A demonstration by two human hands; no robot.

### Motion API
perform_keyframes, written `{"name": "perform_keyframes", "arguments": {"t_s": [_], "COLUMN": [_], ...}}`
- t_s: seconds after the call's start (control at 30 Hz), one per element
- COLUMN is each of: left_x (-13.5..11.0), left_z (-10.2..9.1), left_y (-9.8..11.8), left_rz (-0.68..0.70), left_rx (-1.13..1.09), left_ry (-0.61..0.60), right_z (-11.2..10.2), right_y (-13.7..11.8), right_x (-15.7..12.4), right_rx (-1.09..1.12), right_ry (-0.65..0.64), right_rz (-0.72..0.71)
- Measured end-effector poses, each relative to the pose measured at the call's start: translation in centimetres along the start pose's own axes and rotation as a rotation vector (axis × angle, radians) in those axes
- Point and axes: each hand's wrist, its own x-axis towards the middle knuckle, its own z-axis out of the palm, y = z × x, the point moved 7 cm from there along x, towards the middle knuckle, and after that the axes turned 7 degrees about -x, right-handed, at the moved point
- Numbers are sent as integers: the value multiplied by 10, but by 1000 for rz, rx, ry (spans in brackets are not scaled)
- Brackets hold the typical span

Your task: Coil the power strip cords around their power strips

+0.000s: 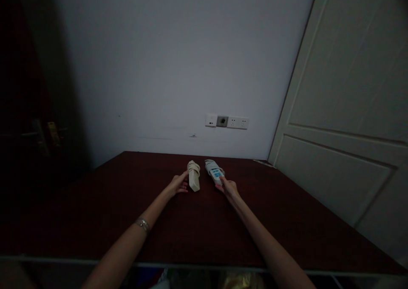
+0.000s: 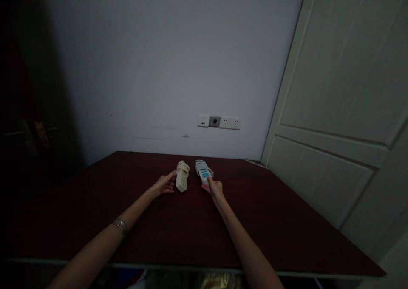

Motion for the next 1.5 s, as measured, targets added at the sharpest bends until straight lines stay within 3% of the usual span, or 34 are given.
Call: {"name": "perform_keyframes", "arguments": {"t_s": [0.2, 0.37, 1.0, 1.33, 1.5], "left_x": [1, 8, -8, -5, -6], "left_z": [-28, -37, -12, -3, 2], "left_y": [9, 5, 2, -5, -3], "left_rz": [99, 122, 192, 217, 247], "left_rx": [-207, -264, -68, 231, 432], "left_ry": [99, 160, 51, 64, 124], "right_z": [11, 16, 13, 1, -22], "right_y": [9, 13, 15, 9, -9], "right_x": [-11, -17, -32, -19, -16], "right_rx": [49, 61, -161, -417, -614], "right_ry": [53, 31, -226, -178, -5], "right_rz": [17, 17, 74, 15, -120]}}
